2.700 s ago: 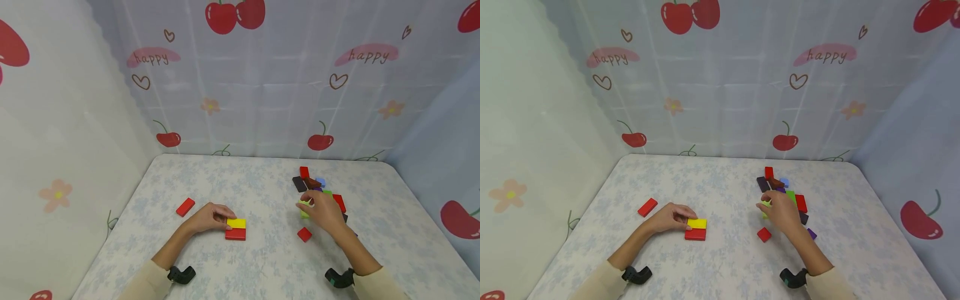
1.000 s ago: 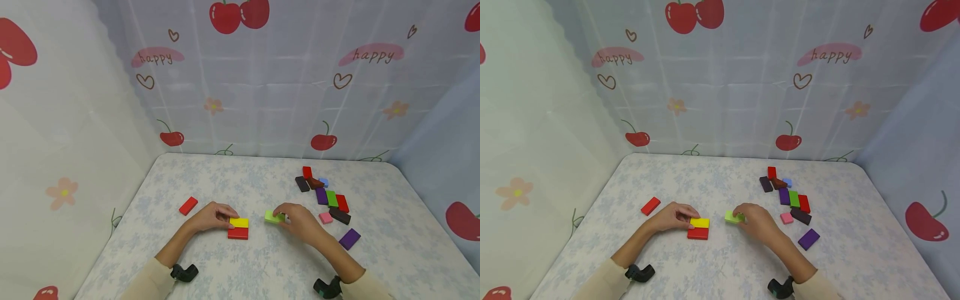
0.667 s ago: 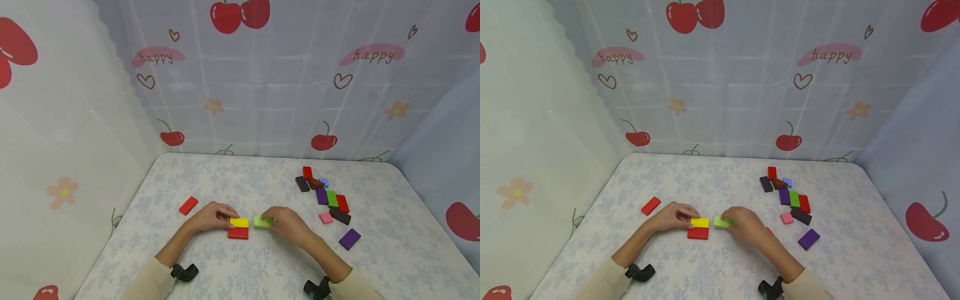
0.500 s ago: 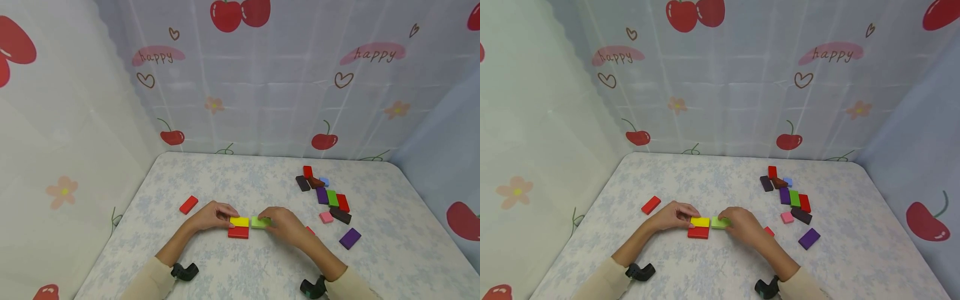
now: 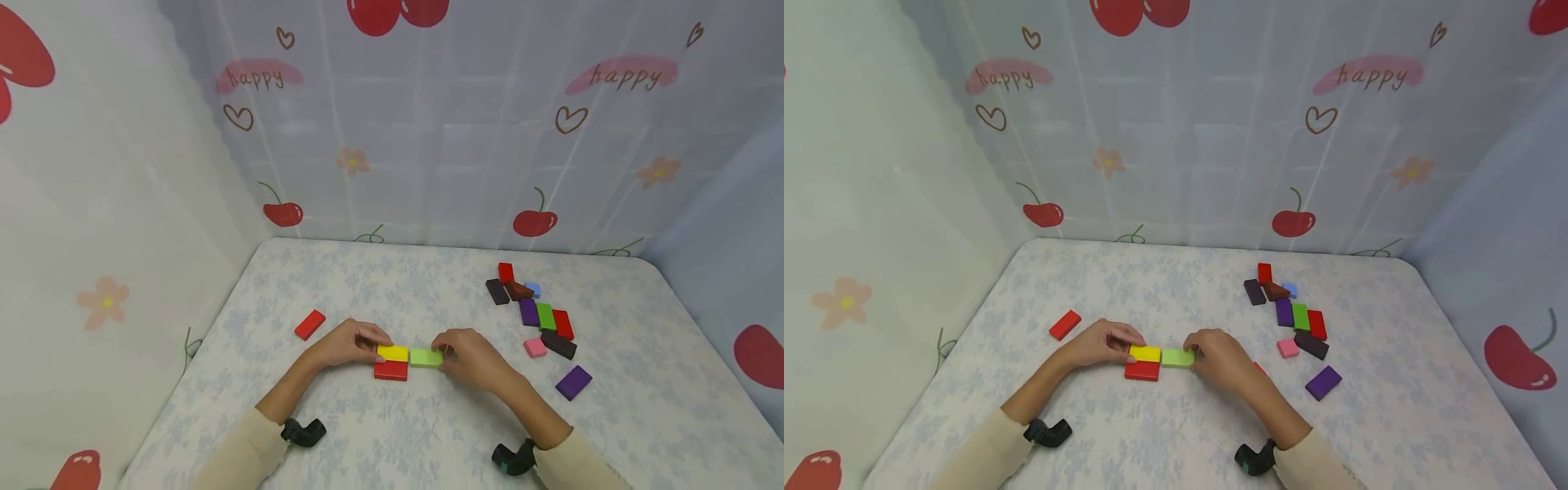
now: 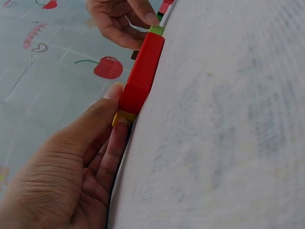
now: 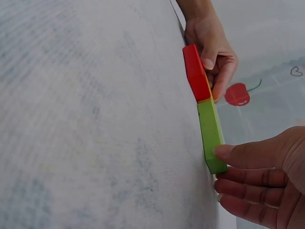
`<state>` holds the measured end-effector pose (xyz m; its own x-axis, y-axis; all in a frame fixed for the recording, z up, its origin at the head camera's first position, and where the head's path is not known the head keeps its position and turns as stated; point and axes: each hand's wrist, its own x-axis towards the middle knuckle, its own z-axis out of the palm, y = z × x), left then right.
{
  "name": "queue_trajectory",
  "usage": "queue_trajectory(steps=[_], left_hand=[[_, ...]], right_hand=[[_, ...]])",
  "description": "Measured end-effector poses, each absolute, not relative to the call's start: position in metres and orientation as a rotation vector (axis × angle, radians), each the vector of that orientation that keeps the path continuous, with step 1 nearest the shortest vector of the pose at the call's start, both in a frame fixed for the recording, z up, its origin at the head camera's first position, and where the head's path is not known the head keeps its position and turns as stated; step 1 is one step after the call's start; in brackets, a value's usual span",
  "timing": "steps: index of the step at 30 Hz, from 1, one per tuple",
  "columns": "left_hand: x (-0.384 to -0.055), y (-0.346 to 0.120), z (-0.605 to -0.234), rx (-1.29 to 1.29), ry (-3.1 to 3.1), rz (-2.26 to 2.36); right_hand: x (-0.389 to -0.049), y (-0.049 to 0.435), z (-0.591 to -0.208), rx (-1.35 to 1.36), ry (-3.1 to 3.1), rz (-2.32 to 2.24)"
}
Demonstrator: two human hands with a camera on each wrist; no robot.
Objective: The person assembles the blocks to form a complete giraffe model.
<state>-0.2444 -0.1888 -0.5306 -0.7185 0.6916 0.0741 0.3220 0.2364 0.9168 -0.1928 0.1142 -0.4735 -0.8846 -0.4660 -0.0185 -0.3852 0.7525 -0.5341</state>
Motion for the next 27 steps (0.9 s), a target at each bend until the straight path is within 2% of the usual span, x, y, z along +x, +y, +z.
queue_trajectory(steps=[27], left_hand=[[-0.2476, -0.1891, -0.5312, 0.923, 2.156, 1.474]], right_hand=[[-0.1956, 0.1132, -0.4732, -0.734, 2.77, -0.858]])
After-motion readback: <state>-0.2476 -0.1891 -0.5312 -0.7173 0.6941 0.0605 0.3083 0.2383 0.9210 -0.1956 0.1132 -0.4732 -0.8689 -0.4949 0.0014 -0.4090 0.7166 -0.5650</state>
